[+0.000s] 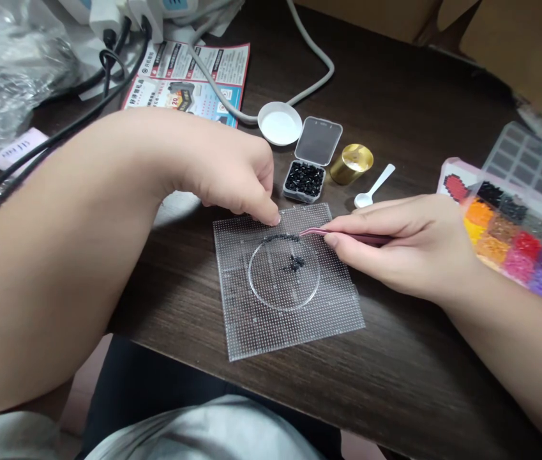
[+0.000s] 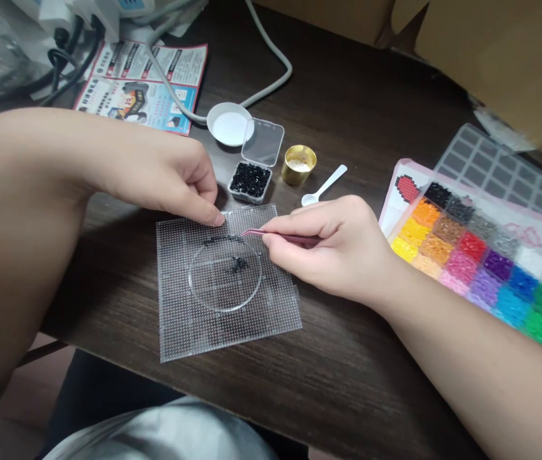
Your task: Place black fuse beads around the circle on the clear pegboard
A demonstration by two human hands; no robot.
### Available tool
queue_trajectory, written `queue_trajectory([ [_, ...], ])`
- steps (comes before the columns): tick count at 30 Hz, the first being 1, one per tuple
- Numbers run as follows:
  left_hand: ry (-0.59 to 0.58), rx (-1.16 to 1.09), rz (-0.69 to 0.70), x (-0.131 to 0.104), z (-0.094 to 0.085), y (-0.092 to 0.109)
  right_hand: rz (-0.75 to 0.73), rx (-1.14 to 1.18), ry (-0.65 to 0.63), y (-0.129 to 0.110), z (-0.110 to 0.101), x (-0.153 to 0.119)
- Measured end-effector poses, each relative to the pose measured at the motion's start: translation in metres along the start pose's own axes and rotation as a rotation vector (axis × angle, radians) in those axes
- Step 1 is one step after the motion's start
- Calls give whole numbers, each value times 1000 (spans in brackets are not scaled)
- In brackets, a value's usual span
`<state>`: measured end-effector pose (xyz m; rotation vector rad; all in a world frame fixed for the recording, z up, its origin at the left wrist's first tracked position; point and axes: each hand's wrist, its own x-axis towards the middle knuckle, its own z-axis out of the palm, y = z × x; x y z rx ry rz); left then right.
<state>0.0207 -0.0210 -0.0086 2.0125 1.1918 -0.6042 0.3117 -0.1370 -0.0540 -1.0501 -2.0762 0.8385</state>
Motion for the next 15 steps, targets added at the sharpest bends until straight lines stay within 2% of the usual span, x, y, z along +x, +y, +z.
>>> queue_trajectory([
  [8,19,0,-24,-7,1,12,1,-4,-14,2,0,0],
  [15,29,41,-13,-6,1,13,-4,-13,-13,-1,2,2],
])
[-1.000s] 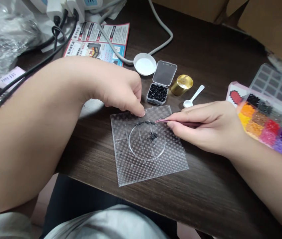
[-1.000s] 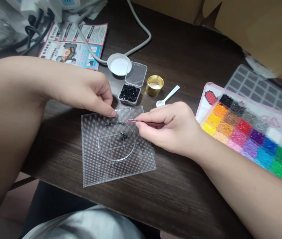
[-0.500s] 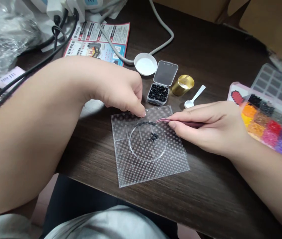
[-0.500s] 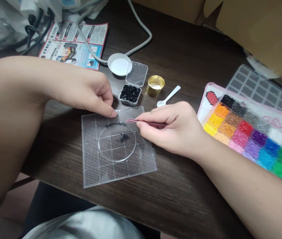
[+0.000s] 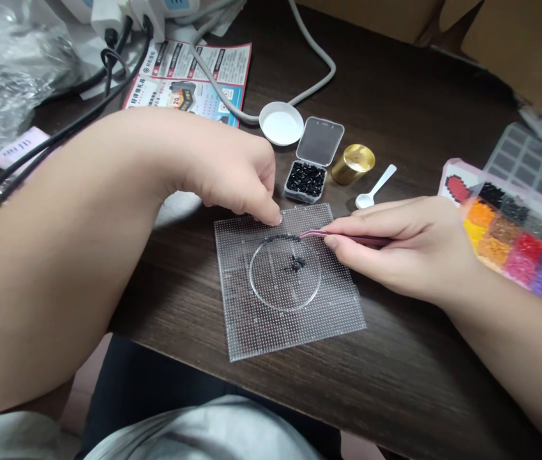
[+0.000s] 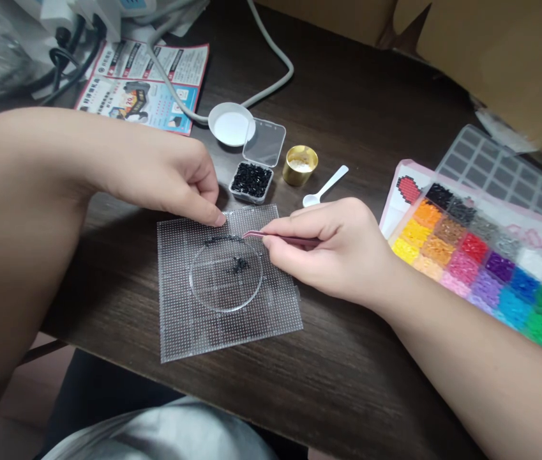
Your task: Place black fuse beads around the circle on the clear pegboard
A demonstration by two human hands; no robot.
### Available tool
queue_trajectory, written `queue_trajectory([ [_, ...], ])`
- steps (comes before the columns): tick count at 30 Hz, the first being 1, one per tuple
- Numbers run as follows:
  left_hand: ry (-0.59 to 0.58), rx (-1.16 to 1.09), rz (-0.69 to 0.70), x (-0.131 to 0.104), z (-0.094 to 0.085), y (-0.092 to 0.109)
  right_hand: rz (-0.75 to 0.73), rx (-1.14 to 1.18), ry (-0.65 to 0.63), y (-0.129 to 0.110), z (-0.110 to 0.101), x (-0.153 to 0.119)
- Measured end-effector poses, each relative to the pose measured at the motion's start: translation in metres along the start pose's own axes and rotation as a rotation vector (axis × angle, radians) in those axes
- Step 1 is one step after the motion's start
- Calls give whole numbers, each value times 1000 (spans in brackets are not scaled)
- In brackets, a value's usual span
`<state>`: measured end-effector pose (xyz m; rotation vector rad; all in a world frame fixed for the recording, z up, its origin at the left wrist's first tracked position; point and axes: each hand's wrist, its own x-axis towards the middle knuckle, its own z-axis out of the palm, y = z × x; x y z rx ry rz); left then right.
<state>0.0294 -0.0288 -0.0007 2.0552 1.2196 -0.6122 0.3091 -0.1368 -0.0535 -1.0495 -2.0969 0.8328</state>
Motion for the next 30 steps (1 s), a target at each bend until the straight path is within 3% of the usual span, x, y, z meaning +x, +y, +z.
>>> queue_trajectory([
  [10,9,11,-10,7,0,-5,-24,-25,-34,-1,-2,1],
  [18,5,-11,-25,-1,0,-1,-7,-3,-37,0,-3,-1],
  [30,-3,-23,72,0,-1,-7,3,-17,-69,-3,-3,2],
])
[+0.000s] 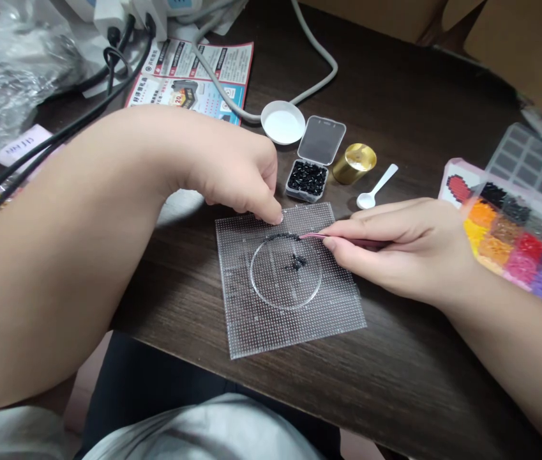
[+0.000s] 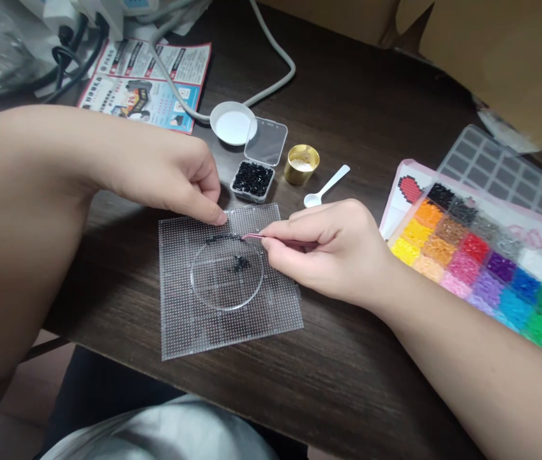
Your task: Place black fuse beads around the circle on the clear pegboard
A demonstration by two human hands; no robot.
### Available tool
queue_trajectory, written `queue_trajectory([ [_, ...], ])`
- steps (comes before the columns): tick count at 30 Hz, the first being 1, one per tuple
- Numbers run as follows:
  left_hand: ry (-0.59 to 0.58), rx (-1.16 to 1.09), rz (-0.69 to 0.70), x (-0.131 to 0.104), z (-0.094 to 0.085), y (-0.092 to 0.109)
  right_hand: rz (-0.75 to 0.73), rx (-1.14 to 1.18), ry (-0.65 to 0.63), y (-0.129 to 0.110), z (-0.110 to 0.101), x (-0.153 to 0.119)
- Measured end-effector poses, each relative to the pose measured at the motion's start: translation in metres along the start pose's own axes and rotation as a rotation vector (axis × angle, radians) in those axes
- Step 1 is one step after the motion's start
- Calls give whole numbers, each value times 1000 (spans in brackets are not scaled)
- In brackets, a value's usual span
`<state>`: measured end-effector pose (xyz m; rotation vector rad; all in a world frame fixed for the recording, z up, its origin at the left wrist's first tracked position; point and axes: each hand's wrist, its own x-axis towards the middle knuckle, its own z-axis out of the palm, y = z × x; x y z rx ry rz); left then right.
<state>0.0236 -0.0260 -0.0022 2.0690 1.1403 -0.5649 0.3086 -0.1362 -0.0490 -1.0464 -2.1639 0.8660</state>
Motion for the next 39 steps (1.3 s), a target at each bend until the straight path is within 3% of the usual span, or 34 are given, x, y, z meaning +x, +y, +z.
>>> queue_trajectory([
  [10,0,14,-48,4,0,-5,11,25,37,2,0,-2],
  [23,6,9,-85,-2,0,9,22,26,8,2,-1,1],
  [35,7,10,10,-2,0,1,28,21,10,1,0,1],
  [39,16,24,-33,-1,0,5,17,6,13,3,-1,0],
])
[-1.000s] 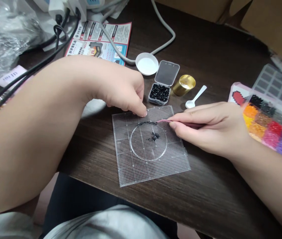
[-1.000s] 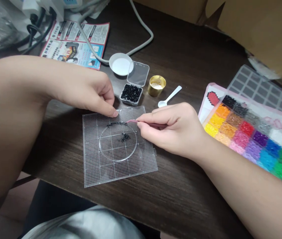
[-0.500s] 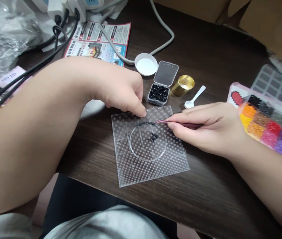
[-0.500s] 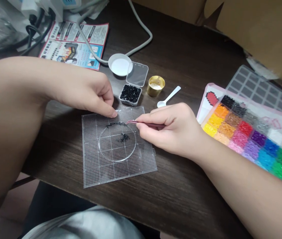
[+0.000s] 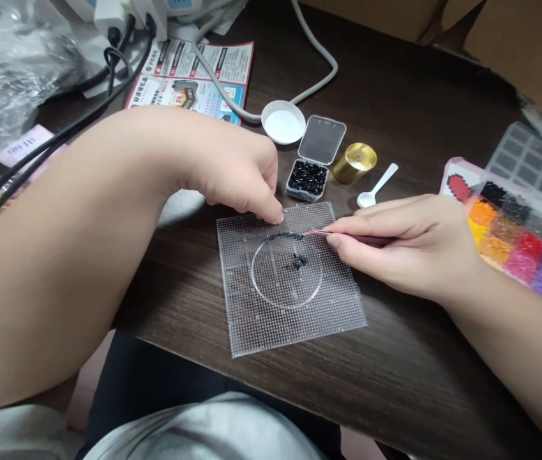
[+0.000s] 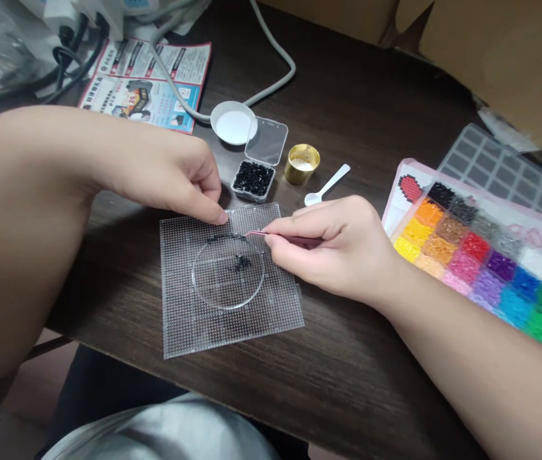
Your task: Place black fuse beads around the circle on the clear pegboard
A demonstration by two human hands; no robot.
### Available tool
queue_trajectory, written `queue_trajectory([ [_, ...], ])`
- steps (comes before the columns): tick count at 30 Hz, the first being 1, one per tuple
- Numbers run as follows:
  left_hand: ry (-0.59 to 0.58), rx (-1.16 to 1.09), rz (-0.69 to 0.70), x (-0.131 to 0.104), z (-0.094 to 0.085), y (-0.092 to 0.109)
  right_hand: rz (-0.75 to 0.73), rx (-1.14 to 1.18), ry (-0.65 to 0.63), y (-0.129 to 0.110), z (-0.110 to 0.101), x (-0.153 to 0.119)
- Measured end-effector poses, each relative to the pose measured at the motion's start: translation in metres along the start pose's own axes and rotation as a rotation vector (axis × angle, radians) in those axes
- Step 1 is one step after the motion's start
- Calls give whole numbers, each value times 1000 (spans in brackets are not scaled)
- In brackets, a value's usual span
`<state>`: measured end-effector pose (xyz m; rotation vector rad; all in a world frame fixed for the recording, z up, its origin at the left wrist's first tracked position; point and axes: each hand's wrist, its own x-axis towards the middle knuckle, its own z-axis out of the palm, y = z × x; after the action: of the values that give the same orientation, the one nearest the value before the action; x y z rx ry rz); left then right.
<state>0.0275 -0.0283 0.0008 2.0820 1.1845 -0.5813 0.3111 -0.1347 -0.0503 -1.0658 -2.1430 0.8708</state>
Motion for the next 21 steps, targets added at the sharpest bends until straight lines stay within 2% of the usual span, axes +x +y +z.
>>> queue_trajectory([
  [8,-7,-1,9,5,1,-5,-50,-3,-11,-2,2,0],
  [15,19,4,4,-7,0,6,-31,-11,-16,-1,0,-1],
  [21,-14,5,-19,-4,-1,3,-81,-30,-4,-1,2,-4],
])
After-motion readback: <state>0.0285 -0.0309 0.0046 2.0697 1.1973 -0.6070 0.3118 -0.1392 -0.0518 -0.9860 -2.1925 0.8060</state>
